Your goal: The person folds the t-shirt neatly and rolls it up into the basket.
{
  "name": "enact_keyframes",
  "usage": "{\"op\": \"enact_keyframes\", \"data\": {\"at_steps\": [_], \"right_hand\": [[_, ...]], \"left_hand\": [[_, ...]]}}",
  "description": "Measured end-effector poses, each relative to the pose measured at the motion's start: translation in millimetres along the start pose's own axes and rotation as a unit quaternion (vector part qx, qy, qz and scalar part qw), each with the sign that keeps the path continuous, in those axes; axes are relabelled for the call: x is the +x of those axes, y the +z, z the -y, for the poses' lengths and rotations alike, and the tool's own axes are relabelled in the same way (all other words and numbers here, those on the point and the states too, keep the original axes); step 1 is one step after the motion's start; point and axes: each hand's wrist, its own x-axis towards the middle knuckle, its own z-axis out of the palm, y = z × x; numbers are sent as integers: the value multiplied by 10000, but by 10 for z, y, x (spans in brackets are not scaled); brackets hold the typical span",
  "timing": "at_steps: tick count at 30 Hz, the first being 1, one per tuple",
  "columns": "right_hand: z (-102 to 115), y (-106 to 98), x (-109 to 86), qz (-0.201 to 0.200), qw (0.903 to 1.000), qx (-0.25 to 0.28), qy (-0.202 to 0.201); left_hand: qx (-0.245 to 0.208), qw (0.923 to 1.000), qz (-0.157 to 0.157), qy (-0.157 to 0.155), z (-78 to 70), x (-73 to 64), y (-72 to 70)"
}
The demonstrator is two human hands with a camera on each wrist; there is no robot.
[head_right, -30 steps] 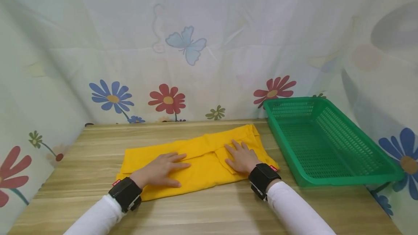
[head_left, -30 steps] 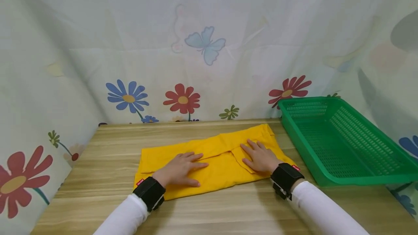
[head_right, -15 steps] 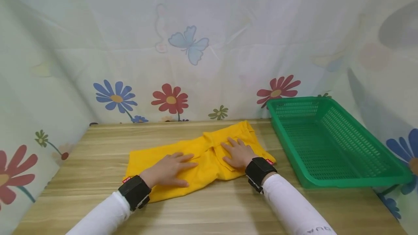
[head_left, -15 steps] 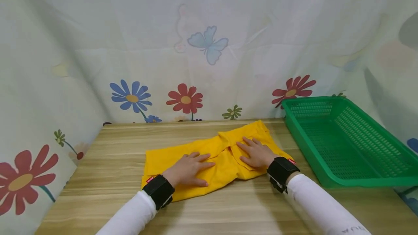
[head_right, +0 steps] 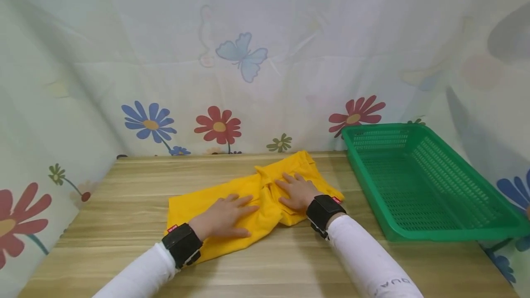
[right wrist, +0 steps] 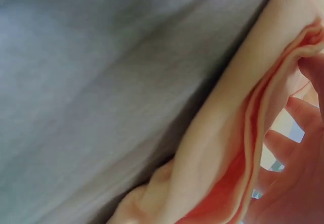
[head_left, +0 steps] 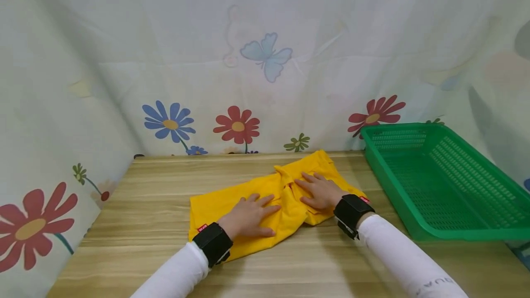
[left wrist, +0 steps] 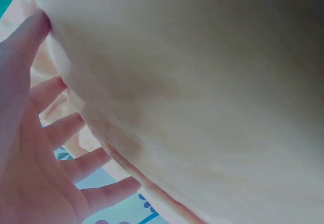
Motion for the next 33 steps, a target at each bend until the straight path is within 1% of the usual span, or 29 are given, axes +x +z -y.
{"op": "enact_keyframes", "data": {"at_steps": [4,9,11,14,17,21,25,28,33], "right_hand": [[21,-16,58,35,9998,-56,-163],[41,-23,90,0,9992,-80,-381],[57,-28,93,-9,9990,-73,-438],[56,-25,89,-32,9989,-53,-454],[23,-11,73,-113,9988,-111,-470],[-52,4,23,-320,9984,-209,-418],[-130,-2,-38,-533,9981,-96,-296],[-169,-4,-72,-623,9978,16,-241],[-181,-14,-132,-591,9979,254,-107]], "left_hand": [[68,9999,32,-84,-26,-11,3],[123,9999,66,-96,-51,7,9],[139,9998,95,-73,-35,3,19],[121,9998,125,46,35,-29,41],[60,9997,74,211,142,-107,72],[-88,9990,-110,414,269,-243,102],[-166,9982,-255,525,375,-363,132],[-180,9982,-241,514,446,-439,158],[-165,9985,-43,530,518,-529,203]]}}
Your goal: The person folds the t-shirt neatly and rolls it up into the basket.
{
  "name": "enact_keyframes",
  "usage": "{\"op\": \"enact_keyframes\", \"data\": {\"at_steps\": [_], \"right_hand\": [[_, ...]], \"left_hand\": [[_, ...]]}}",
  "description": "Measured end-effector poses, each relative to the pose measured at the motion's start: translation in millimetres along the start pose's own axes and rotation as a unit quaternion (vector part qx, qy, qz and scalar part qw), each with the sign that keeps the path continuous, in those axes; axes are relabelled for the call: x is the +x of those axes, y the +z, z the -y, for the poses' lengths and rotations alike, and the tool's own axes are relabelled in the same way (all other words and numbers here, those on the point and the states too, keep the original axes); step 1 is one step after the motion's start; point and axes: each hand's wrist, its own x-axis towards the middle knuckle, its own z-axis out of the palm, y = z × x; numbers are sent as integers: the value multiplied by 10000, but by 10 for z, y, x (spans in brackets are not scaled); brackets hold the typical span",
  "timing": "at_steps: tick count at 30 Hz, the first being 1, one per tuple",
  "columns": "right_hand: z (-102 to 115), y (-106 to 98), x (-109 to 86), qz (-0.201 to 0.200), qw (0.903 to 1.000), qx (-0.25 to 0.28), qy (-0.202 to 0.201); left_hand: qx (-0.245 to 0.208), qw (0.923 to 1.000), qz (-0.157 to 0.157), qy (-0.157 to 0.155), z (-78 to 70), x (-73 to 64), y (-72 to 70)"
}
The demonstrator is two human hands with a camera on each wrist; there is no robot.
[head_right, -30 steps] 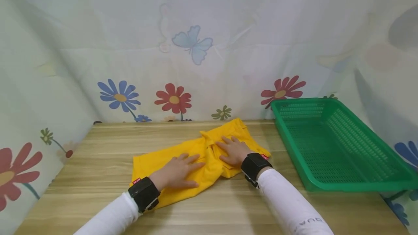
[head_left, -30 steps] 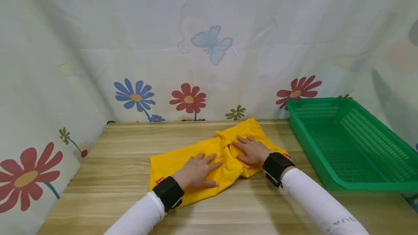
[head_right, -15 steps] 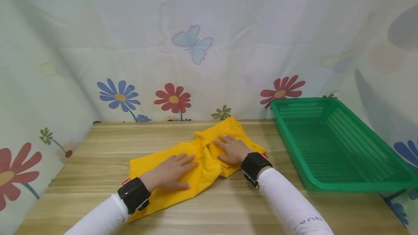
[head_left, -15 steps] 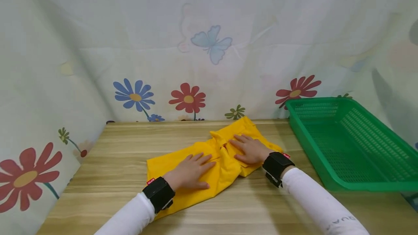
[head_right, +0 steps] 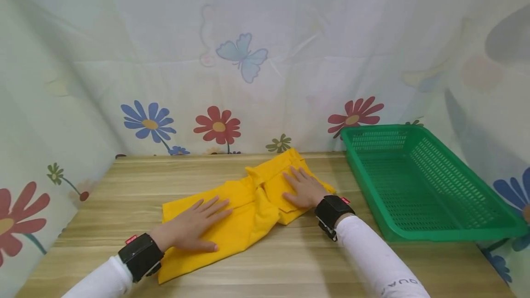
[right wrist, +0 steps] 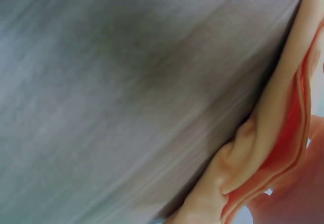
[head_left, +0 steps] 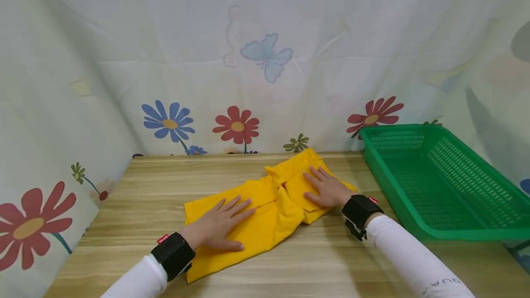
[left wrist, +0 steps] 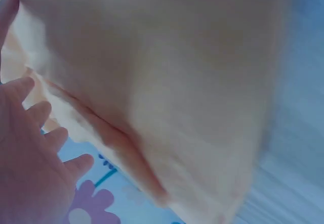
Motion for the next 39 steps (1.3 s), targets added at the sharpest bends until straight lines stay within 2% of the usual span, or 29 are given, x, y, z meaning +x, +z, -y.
{"op": "enact_keyframes", "data": {"at_steps": [8,20,27,39], "right_hand": [[-65,38,9,476,9981,303,235],[-144,-27,120,766,9967,246,-138],[-163,-47,241,1148,9932,86,-188],[-83,-109,403,1453,9890,-113,-237]], "left_hand": [[-255,9994,233,-78,-31,-9,2],[-198,9987,394,-241,-252,143,-55],[-192,9982,423,-384,-379,192,-67],[222,9944,412,-945,-634,351,-18]]}}
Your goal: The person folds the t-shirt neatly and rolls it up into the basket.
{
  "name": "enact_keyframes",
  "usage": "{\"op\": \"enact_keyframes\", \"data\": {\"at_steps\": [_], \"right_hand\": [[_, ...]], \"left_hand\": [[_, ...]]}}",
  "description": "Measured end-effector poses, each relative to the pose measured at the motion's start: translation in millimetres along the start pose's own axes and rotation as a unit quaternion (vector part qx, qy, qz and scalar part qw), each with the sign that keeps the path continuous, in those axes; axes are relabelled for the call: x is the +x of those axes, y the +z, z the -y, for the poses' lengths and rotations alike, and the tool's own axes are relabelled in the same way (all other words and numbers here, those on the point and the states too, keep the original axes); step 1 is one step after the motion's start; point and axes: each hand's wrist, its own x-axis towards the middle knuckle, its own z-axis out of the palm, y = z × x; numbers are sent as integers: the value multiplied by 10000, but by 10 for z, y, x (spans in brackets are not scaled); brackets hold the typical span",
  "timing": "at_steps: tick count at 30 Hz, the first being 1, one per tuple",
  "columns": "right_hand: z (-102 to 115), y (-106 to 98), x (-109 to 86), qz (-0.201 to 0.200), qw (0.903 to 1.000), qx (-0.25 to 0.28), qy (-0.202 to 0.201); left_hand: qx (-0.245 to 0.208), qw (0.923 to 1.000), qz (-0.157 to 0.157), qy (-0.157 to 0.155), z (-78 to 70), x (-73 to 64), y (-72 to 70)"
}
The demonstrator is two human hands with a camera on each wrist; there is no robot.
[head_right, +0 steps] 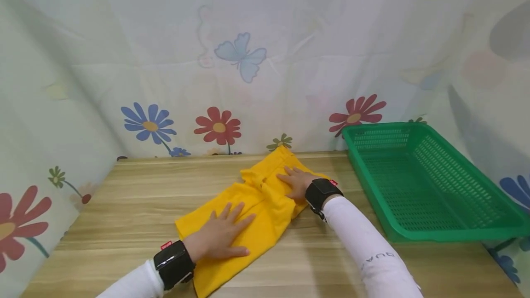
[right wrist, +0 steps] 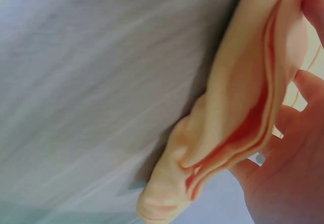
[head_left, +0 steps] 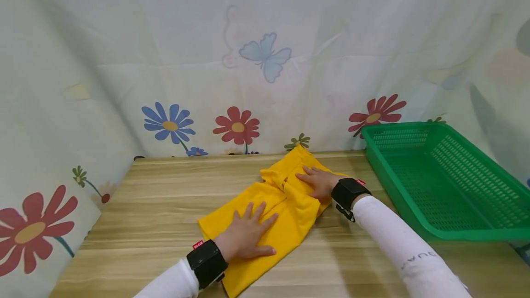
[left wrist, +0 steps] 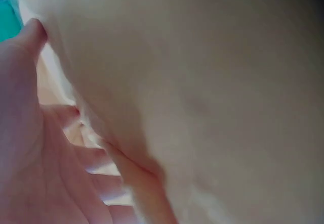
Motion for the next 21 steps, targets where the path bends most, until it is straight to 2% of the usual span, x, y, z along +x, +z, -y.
{"op": "enact_keyframes", "data": {"at_steps": [6,13,18,21], "right_hand": [[58,-54,86,270,9996,26,123],[143,-68,105,298,9994,95,164],[131,-32,113,21,10000,47,52],[100,-20,110,-310,9992,-126,-210]], "left_hand": [[205,9994,-6,-274,-107,14,-14],[371,9985,-204,-349,-199,31,-14],[258,9990,-179,-321,-168,25,-22],[99,9993,-187,-299,-113,-1,-48]]}}
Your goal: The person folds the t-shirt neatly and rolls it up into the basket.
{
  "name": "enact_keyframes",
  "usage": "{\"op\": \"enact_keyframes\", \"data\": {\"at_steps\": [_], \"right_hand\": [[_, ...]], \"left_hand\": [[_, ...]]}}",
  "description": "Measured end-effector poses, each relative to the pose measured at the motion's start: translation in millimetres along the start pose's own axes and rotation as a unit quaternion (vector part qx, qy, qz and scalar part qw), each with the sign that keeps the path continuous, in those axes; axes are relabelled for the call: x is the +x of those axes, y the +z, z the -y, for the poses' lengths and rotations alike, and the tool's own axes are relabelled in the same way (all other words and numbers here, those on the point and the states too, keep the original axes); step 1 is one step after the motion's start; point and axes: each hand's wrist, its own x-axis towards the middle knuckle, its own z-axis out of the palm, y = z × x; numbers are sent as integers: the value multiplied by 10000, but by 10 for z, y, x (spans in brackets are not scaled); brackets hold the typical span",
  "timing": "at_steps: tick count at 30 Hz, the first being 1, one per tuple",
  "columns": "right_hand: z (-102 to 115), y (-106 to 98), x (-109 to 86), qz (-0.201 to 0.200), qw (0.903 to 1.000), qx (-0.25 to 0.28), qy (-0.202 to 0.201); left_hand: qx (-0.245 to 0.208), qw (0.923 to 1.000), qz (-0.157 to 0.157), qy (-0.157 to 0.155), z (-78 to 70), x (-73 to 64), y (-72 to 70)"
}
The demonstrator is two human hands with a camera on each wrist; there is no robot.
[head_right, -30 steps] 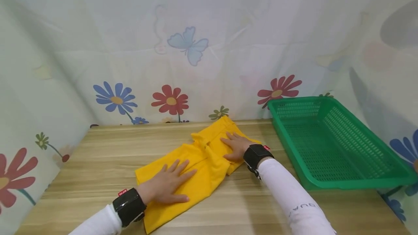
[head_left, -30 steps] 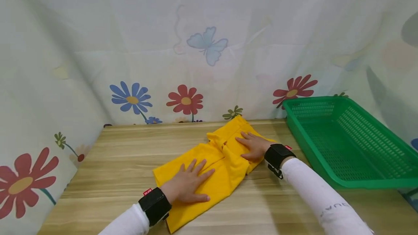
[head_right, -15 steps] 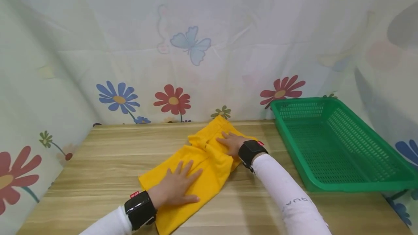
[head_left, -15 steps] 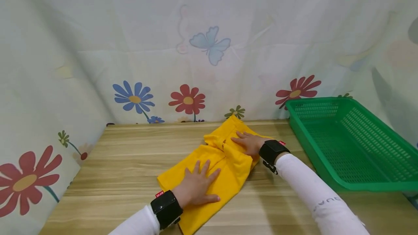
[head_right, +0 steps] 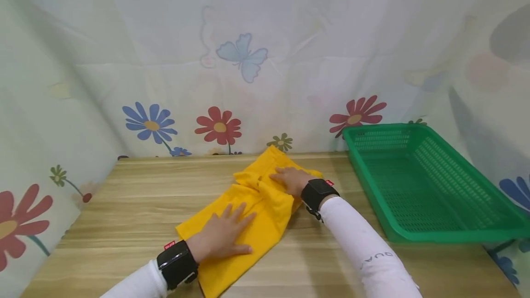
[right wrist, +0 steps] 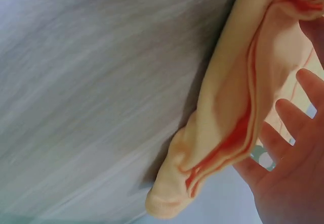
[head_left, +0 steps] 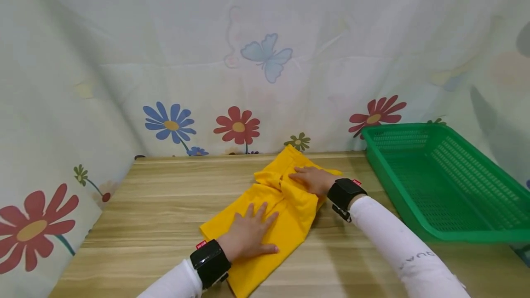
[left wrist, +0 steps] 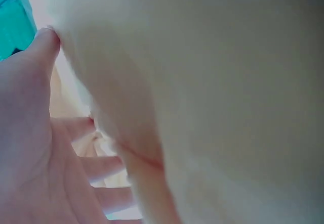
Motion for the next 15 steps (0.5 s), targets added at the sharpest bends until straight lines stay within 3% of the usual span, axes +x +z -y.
{"op": "enact_keyframes", "data": {"at_steps": [6,15], "right_hand": [[-10,-70,-132,-502,9980,-227,-304],[-59,-87,-345,-510,9984,21,262]], "left_hand": [[6,9996,-129,237,123,-56,7],[-111,9941,-424,990,341,-160,68]]}}
